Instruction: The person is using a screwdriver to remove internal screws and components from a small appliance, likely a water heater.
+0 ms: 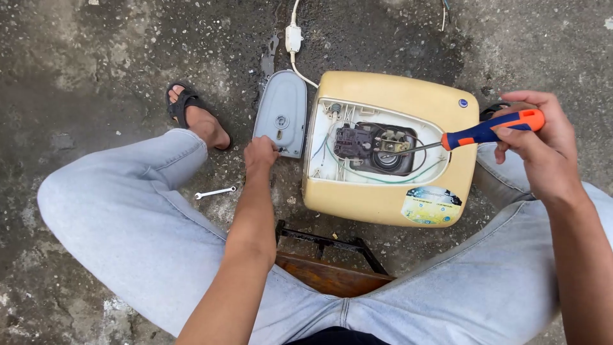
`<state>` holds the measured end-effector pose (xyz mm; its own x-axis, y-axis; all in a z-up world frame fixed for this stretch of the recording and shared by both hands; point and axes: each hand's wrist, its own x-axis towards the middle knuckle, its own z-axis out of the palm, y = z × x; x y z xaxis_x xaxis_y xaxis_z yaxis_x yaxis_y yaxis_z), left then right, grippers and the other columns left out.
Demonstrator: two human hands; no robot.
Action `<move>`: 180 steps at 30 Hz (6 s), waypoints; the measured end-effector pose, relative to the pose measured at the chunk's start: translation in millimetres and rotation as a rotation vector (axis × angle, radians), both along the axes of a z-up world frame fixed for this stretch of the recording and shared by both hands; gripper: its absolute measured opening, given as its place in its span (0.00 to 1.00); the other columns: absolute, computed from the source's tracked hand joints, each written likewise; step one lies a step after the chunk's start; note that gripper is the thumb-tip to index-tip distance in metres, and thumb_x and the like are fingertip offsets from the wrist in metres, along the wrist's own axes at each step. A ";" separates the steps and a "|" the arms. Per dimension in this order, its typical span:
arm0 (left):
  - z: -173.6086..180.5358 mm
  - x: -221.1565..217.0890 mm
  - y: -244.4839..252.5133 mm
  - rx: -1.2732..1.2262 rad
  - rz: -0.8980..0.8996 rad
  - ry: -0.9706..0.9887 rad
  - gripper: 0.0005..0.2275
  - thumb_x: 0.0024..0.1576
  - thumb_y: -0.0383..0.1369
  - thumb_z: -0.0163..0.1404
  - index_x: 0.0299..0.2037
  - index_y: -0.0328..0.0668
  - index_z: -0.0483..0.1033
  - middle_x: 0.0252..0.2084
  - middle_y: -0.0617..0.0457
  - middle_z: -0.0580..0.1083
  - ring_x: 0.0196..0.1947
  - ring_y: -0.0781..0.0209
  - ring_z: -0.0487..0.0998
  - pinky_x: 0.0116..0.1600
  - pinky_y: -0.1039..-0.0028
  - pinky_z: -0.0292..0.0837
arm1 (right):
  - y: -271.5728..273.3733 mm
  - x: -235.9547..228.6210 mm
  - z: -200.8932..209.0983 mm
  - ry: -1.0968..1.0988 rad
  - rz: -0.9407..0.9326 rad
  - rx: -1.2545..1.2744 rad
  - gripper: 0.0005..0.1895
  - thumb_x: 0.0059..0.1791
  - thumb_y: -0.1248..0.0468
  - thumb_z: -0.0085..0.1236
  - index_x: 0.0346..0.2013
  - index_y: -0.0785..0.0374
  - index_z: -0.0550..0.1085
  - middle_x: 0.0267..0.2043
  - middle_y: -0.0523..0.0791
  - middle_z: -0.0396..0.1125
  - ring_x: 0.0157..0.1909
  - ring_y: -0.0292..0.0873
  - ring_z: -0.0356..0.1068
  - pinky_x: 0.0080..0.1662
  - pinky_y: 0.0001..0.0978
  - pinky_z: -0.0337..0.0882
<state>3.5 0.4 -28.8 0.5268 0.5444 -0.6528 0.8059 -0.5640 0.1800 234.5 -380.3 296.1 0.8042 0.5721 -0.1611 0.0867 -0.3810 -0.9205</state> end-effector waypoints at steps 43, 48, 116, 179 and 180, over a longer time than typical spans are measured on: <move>300.7 90.0 -5.3 -0.141 -0.727 -0.297 0.32 0.68 0.58 0.41 0.16 0.47 0.53 0.15 0.58 0.58 0.15 0.63 0.63 0.40 0.63 0.77 | 49.4 -21.1 3.2 -0.489 0.125 -0.293 0.13 0.57 0.64 0.56 0.50 0.67 0.64 0.32 0.45 0.56 0.29 0.40 0.52 0.33 0.35 0.55; 299.3 74.9 -43.5 -0.135 -0.711 -0.205 0.27 0.67 0.52 0.45 0.31 0.30 0.72 0.41 0.34 0.75 0.39 0.30 0.75 0.42 0.44 0.67 | 52.8 -23.6 -6.7 -0.419 0.140 -0.282 0.13 0.56 0.62 0.55 0.48 0.64 0.63 0.33 0.45 0.57 0.27 0.39 0.51 0.31 0.33 0.56; 289.8 82.2 -46.2 -0.133 -0.765 0.038 0.18 0.65 0.46 0.48 0.56 0.41 0.71 0.55 0.38 0.74 0.54 0.34 0.75 0.52 0.45 0.70 | 28.5 -20.2 -27.4 -0.527 0.034 -0.224 0.11 0.57 0.65 0.56 0.49 0.65 0.64 0.36 0.46 0.58 0.32 0.42 0.53 0.36 0.38 0.57; 306.4 89.3 -68.7 -0.156 -0.854 -0.052 0.12 0.65 0.38 0.51 0.50 0.37 0.73 0.50 0.39 0.76 0.49 0.39 0.78 0.55 0.48 0.72 | 111.5 -25.3 56.4 -0.495 0.811 -0.922 0.17 0.59 0.49 0.47 0.57 0.54 0.64 0.29 0.52 0.71 0.31 0.62 0.69 0.38 0.53 0.67; 305.1 88.7 -68.9 -0.159 -0.862 -0.044 0.12 0.65 0.39 0.51 0.51 0.38 0.73 0.50 0.38 0.76 0.50 0.38 0.77 0.55 0.48 0.72 | 112.4 -25.9 55.8 -0.503 0.836 -0.927 0.16 0.60 0.48 0.45 0.54 0.54 0.63 0.29 0.52 0.69 0.30 0.63 0.68 0.36 0.53 0.66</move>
<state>92.3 -68.5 276.3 0.7395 -0.1505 -0.6561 0.1008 -0.9389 0.3290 208.6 -267.9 351.9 0.3561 0.7584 -0.5459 0.8471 -0.5086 -0.1539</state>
